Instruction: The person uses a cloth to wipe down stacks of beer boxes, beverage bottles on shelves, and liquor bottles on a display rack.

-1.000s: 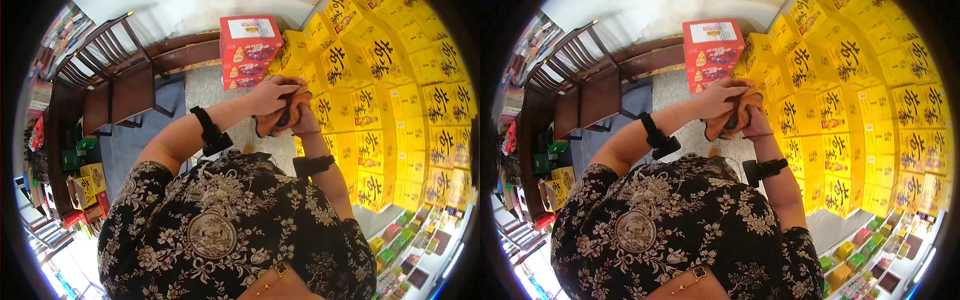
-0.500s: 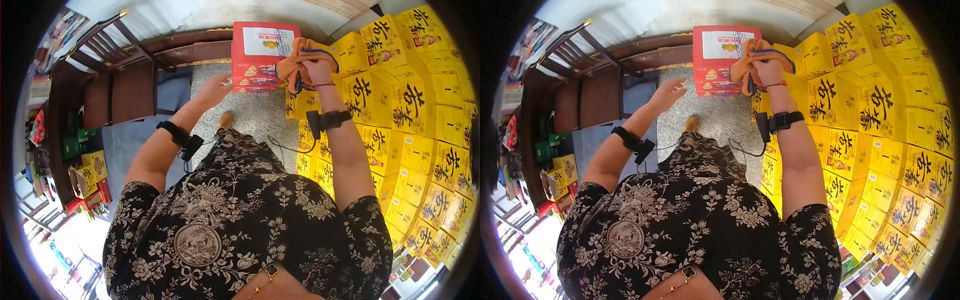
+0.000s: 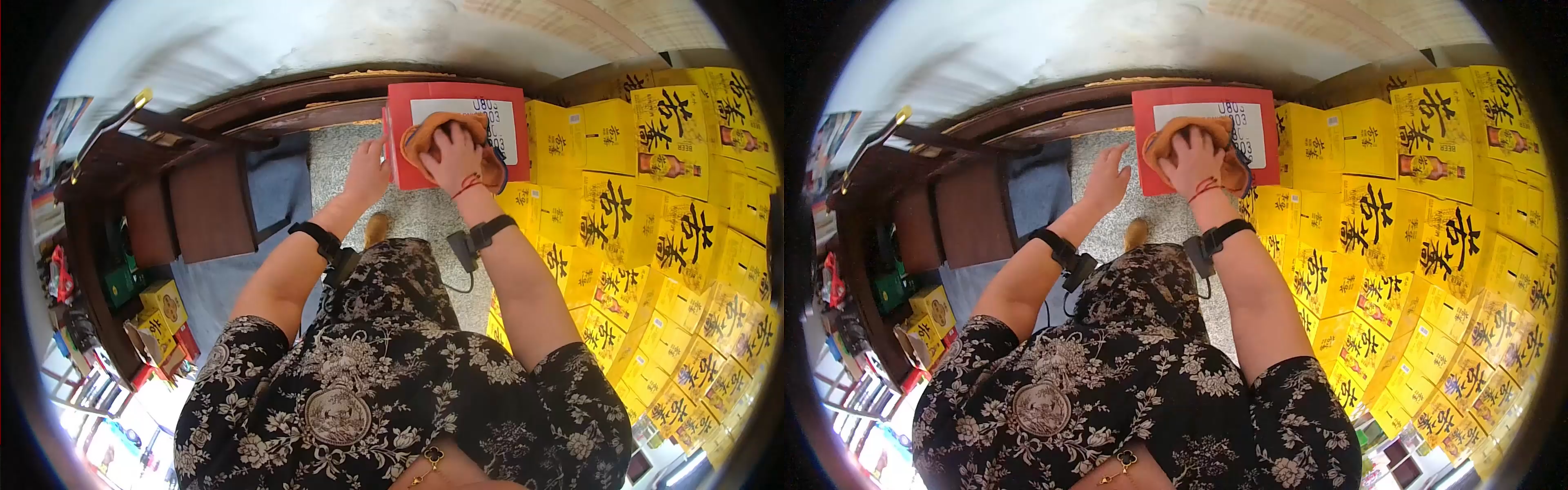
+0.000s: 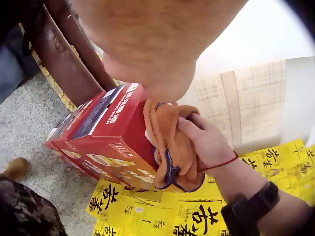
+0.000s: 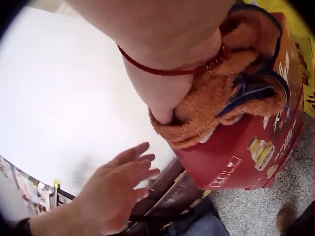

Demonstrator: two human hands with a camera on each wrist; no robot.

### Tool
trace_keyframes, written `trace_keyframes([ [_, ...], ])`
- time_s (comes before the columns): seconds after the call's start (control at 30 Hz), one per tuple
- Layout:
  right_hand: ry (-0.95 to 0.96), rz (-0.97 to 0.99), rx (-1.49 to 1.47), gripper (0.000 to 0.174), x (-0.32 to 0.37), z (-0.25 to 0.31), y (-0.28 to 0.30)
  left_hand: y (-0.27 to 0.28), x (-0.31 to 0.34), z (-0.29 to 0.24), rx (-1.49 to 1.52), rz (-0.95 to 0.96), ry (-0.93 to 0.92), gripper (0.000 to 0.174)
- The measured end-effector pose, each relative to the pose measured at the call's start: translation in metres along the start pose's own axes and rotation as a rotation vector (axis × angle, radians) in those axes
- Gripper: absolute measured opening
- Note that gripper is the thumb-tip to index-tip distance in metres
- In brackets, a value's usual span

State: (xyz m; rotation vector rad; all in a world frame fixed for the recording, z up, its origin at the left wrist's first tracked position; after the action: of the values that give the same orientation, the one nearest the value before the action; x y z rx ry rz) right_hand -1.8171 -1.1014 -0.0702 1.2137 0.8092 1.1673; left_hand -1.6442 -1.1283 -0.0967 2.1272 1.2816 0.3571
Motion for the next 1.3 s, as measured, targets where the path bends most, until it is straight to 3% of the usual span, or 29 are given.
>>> trace_keyframes([
  [0.03,-0.015,0.005,-0.002,0.058,0.000,-0.002,-0.013,-0.008,-0.006,0.007,0.003,0.016,-0.003,0.048],
  [0.13,0.257,-0.039,0.035,0.048,0.012,0.017,-0.032,-0.029,-0.021,0.019,0.014,0.007,-0.012,0.054],
  [0.27,0.326,-0.082,0.030,0.045,-0.002,-0.004,-0.024,-0.043,-0.029,0.016,0.075,-0.029,0.059,0.058],
  [0.33,0.035,0.141,0.128,0.042,-0.033,-0.054,-0.033,-0.044,-0.035,0.010,0.113,-0.039,0.125,0.059],
  [0.37,-0.073,-0.048,0.121,0.042,-0.034,-0.077,-0.006,-0.044,-0.039,0.006,0.095,-0.050,0.133,0.060],
  [0.4,-0.041,-0.245,0.094,0.043,-0.039,-0.105,-0.005,-0.045,-0.043,0.002,0.076,-0.061,0.141,0.061],
  [0.43,-0.047,-0.243,0.092,0.043,-0.042,-0.123,-0.002,-0.051,-0.046,-0.001,0.075,-0.055,0.140,0.061],
  [0.5,-0.286,-0.271,0.049,0.047,-0.048,-0.164,0.006,-0.054,-0.055,-0.001,0.014,-0.149,0.173,0.064],
  [0.6,-0.378,-0.409,0.154,0.043,-0.055,-0.167,0.000,-0.066,-0.057,0.005,-0.041,-0.211,0.164,0.065],
  [0.67,-0.445,-0.208,0.125,0.035,-0.069,-0.129,0.013,-0.069,-0.058,0.003,-0.054,-0.221,0.185,0.064],
  [0.73,-0.017,-0.240,-0.043,0.032,-0.083,-0.066,-0.006,-0.074,-0.057,0.004,-0.065,-0.208,0.200,0.064],
  [0.83,0.114,-0.239,-0.148,0.035,-0.082,0.011,-0.011,-0.074,-0.058,0.004,-0.186,-0.204,0.184,0.064],
  [0.87,0.171,-0.257,-0.183,0.036,-0.082,0.021,-0.014,-0.076,-0.058,0.000,-0.261,-0.120,0.172,0.063],
  [0.93,0.224,-0.230,-0.214,0.037,-0.089,0.007,-0.018,-0.085,-0.061,-0.002,-0.342,-0.016,0.140,0.063],
  [1.0,0.295,-0.179,-0.172,0.038,-0.093,-0.011,-0.012,-0.079,-0.057,0.008,-0.244,-0.206,0.210,0.058],
  [1.17,-0.031,-0.129,-0.111,0.039,-0.100,-0.145,0.009,-0.080,-0.058,0.000,-0.291,-0.184,0.153,0.059],
  [1.23,-0.176,-0.526,-0.022,0.038,-0.077,-0.180,0.033,-0.081,-0.058,-0.001,-0.303,-0.161,0.204,0.059],
  [1.3,-0.235,-0.506,-0.042,0.037,-0.070,-0.177,0.026,-0.082,-0.058,-0.004,-0.310,-0.157,0.168,0.059],
])
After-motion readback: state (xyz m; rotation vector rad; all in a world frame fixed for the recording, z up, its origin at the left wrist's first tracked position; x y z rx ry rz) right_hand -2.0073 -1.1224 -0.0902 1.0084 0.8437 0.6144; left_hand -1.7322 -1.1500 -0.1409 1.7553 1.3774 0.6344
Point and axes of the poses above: each hand's wrist, its own x-axis away from the middle knuckle, its own y-axis out of the back of the hand, z = x × y, the point moved 8 cm from there along -x, towards the middle knuckle, and after that the axes turned 9 degrees about -y, right-handed, at the moved point
